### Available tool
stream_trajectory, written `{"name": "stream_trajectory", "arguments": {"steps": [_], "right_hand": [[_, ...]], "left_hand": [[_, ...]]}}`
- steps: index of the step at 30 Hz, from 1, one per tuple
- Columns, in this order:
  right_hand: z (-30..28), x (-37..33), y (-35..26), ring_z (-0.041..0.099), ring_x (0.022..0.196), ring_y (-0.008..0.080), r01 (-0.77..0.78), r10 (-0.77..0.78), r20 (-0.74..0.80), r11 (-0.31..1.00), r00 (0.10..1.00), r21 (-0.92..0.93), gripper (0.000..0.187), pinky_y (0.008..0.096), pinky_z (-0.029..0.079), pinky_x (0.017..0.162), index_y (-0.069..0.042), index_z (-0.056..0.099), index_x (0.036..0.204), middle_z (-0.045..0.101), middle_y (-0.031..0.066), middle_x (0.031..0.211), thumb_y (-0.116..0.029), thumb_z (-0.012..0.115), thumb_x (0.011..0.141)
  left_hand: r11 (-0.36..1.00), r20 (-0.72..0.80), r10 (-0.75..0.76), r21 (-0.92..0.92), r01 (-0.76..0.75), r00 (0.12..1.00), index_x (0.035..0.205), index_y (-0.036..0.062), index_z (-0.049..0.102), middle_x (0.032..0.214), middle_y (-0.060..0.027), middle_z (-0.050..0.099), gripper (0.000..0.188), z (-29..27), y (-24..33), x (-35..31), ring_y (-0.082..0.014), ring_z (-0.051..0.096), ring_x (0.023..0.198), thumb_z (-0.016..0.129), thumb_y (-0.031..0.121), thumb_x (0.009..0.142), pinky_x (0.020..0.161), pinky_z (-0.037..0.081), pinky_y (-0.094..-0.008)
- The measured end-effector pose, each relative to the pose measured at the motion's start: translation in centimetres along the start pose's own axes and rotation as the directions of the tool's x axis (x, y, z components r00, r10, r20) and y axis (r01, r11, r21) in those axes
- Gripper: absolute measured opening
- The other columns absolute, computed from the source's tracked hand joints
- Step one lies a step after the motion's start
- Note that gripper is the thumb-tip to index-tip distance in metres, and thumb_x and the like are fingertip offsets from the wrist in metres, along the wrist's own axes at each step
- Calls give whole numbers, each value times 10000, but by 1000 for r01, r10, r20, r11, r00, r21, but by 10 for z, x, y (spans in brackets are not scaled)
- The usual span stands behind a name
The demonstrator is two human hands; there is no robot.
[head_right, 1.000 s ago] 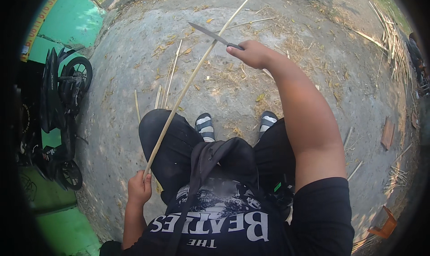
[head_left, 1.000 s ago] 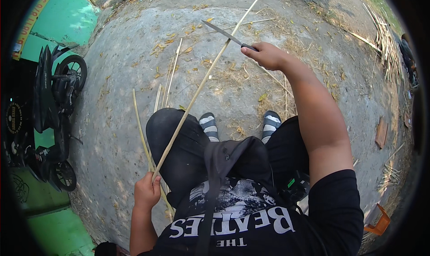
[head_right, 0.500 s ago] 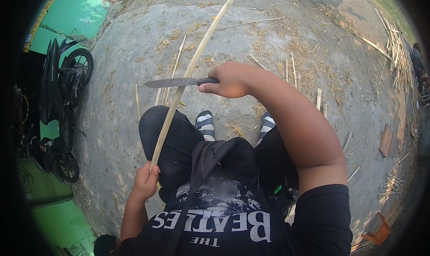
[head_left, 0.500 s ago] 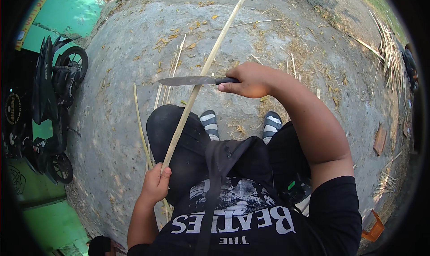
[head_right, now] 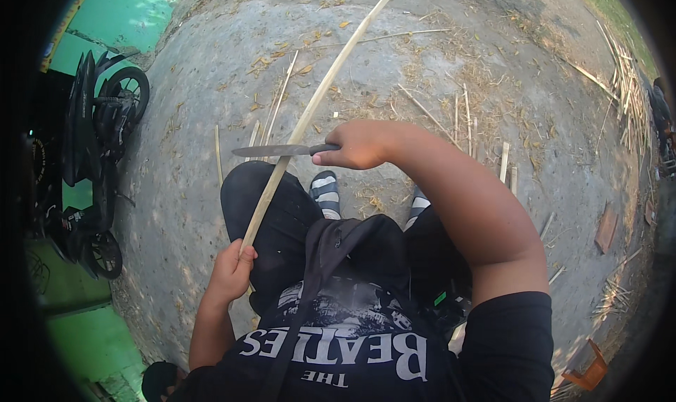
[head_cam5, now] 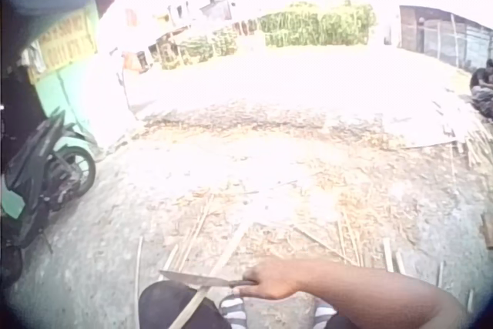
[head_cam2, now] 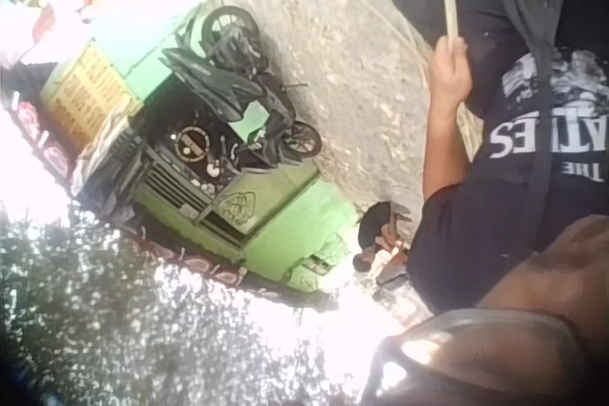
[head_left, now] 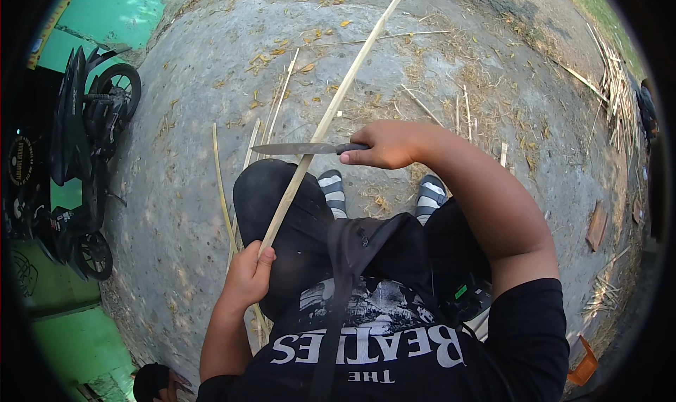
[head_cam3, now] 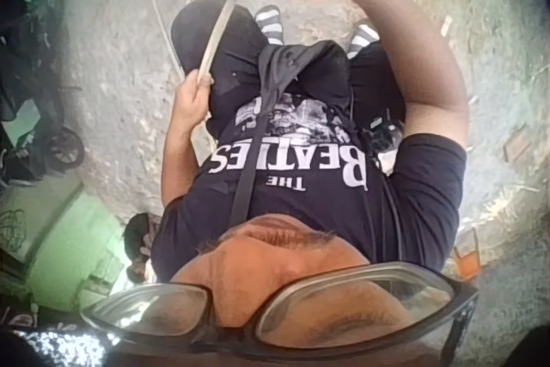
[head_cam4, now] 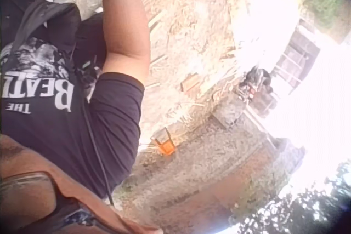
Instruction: The person shaves a bamboo strip with a knife, repeatedly drawing the blade along the length of the wood while holding it in their other hand.
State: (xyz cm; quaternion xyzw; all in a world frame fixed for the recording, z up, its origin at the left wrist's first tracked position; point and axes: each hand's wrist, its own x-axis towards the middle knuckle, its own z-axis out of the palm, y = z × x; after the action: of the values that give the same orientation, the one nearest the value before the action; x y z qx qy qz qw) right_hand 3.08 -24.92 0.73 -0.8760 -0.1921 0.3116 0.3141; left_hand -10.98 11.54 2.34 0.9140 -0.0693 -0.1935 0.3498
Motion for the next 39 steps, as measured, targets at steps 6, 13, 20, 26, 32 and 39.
{"name": "stream_trajectory", "arguments": {"steps": [6, 13, 20, 26, 32, 39], "right_hand": [[-8, 2, 3, 667, 1056, 415, 12, -13, 58, 1000, 998, 14, 727, 490, 507, 895, 8, 700, 1161, 712, 243, 1059, -666, 502, 974], [15, 3, -26, 674, 1019, 426, 49, -53, -24, 990, 998, -130, 691, 499, 518, 877, 1, 713, 1088, 716, 242, 1034, -652, 519, 976], [9, 16, -10, 675, 1005, 433, 109, -112, -42, 992, 993, -58, 696, 502, 518, 876, 10, 712, 1096, 713, 239, 994, -648, 519, 977], [19, 5, -39, 679, 986, 438, 185, -190, -28, 974, 981, -130, 624, 530, 513, 858, 9, 653, 1065, 712, 234, 982, -600, 551, 978], [-2, -6, -11, 660, 849, 454, 276, -291, -324, 957, 900, -93, 465, 539, 502, 741, -53, 640, 1033, 665, 229, 804, -511, 569, 1003], [11, -8, -21, 669, 859, 447, 201, -261, -280, 954, 924, -224, 529, 552, 513, 745, -80, 655, 1022, 678, 212, 818, -586, 504, 1003]], "left_hand": [[991, -28, -59, -120, 55, 998, 868, 1, 598, 604, -83, 554, 366, 7, -10, -2, -180, 547, 540, 523, 289, 1081, 533, 420, -348], [994, -80, -67, -87, 60, 995, 864, -2, 596, 605, -121, 570, 378, 12, -16, -4, -258, 587, 545, 523, 300, 1079, 536, 429, -383], [1000, -133, 11, 7, -10, 991, 864, -8, 599, 649, -177, 602, 362, 13, -1, 1, -341, 627, 593, 541, 285, 1067, 560, 449, -418], [992, -65, -64, -110, 56, 996, 880, -4, 593, 642, -104, 585, 368, 9, -1, -6, -230, 582, 573, 539, 304, 1075, 561, 438, -369], [969, -23, -11, -249, 5, 1000, 924, 18, 578, 672, 0, 533, 398, 2, 28, 42, -88, 478, 599, 509, 373, 1092, 556, 411, -287], [969, -16, -17, -248, 12, 1000, 901, 11, 586, 646, -19, 542, 399, 12, 27, 62, -105, 494, 592, 502, 351, 1092, 556, 418, -307]]}}
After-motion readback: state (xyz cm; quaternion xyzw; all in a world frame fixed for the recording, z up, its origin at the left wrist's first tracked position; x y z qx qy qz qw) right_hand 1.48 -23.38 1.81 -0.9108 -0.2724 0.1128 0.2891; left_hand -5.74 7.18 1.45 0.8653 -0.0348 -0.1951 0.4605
